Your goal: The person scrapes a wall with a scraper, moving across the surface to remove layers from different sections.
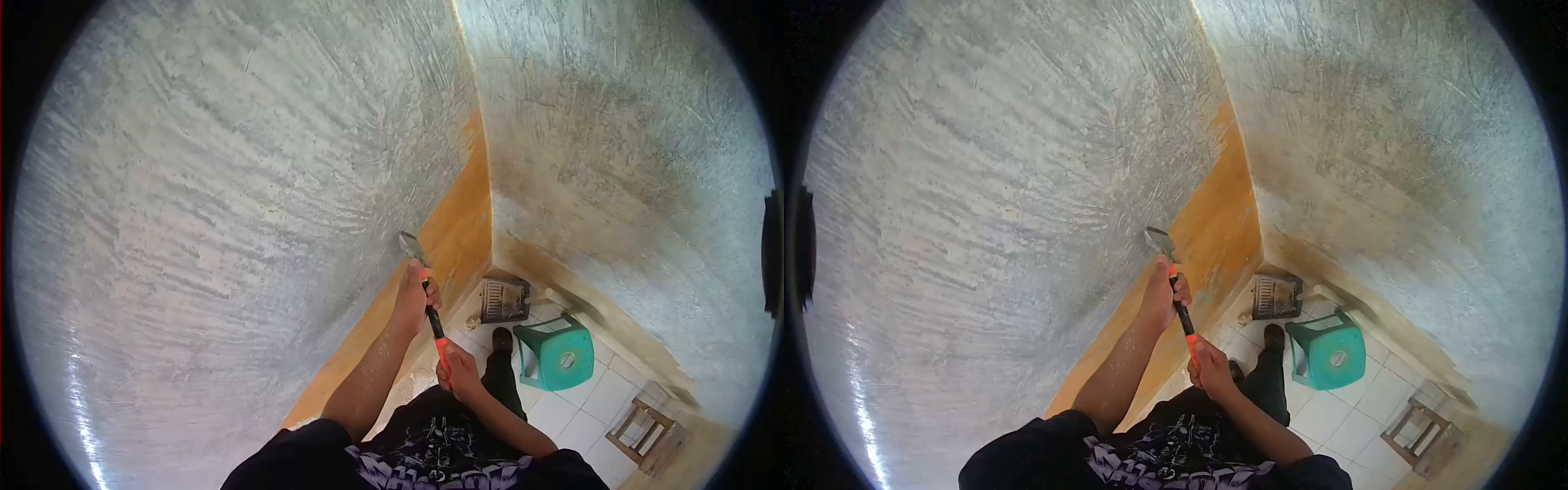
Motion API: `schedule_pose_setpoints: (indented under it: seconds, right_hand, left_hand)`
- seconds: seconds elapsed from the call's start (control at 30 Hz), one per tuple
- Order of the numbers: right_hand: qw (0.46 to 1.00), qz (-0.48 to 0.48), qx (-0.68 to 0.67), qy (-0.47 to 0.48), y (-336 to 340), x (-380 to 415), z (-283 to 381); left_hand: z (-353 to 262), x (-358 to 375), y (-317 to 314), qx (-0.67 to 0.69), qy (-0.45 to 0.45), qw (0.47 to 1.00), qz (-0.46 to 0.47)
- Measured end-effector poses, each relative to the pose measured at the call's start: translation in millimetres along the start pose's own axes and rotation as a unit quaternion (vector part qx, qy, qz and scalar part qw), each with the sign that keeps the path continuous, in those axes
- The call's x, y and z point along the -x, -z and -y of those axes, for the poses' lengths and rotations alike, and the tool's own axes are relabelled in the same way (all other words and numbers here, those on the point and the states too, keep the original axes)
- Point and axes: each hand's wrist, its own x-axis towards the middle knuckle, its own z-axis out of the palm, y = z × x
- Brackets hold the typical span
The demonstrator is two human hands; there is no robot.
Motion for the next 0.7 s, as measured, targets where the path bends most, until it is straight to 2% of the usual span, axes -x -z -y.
schedule_pose_setpoints:
  seconds: [0.57,0.7]
  right_hand:
    - [0.999,-0.039,0.01,-0.029,-2.0,-5.0,6.2]
    - [1.0,-0.012,-0.006,-0.014,-3.9,-6.3,11.8]
  left_hand:
    - [2.3,-8.6,-5.3,0.001,-0.009,1.0,-0.029]
    - [-2.1,-11.4,-8.2,-0.029,-0.009,0.999,-0.019]
